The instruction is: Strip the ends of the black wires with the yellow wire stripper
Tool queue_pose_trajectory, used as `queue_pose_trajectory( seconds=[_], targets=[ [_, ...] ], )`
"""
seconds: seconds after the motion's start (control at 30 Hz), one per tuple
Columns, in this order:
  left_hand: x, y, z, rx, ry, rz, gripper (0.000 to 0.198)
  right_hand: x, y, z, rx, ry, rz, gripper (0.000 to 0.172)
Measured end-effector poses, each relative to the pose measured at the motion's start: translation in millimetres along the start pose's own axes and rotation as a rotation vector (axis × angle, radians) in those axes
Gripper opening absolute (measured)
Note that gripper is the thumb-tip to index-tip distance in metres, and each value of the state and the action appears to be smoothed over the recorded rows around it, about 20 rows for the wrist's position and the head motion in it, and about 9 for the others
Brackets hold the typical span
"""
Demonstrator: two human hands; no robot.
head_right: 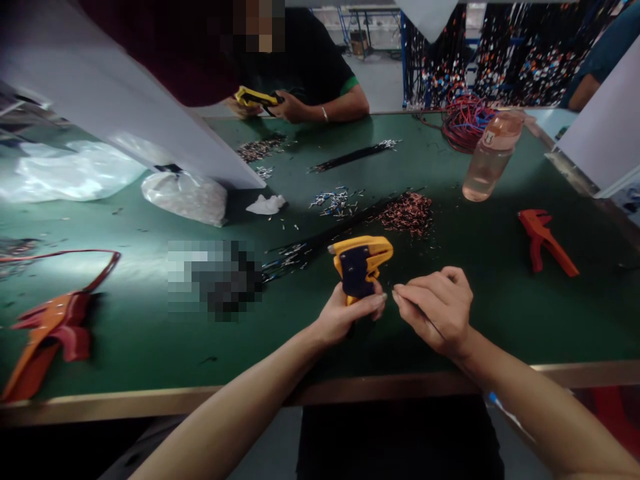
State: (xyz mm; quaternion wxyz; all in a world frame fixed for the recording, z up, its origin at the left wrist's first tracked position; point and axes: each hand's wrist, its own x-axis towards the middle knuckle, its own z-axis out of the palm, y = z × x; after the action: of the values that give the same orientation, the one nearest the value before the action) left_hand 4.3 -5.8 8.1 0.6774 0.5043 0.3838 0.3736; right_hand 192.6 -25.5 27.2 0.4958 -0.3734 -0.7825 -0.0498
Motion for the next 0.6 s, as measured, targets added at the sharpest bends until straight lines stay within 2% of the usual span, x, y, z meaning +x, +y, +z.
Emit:
queue_pose_trajectory(
  seconds=[0.17, 0.27, 0.33, 0.43, 0.53, 0.6],
  targets=[
    [4.0, -6.2, -2.3, 0.033, 0.108, -0.015, 0.048, -5.1, 5.3, 0.4, 0.009, -0.017, 0.018, 0.012],
    [11.4, -9.3, -8.4, -0.132, 0.101, -0.015, 0.036, -8.9, 19.7, 2.0, -0.046, 0.039, 0.077, 0.011],
    [17.7, -10.0, -14.9, -0.278, 0.135, 0.018, 0.041, -11.9, 32.8, 3.5, -0.127, 0.049, 0.114, 0.01],
    [27.3, -8.6, -28.3, -0.443, 0.235, 0.078, 0.041, -17.9, 51.5, 7.6, -0.255, -0.036, 0.102, 0.011],
    [35.0, -4.5, -43.9, -0.575, 0.325, 0.136, 0.037, -23.9, 65.7, 13.4, -0.364, -0.19, 0.0, 0.014],
    [39.2, -1.7, -52.7, -0.625, 0.369, 0.182, 0.035, -24.0, 72.5, 14.4, -0.427, -0.276, -0.058, 0.022]
  ],
)
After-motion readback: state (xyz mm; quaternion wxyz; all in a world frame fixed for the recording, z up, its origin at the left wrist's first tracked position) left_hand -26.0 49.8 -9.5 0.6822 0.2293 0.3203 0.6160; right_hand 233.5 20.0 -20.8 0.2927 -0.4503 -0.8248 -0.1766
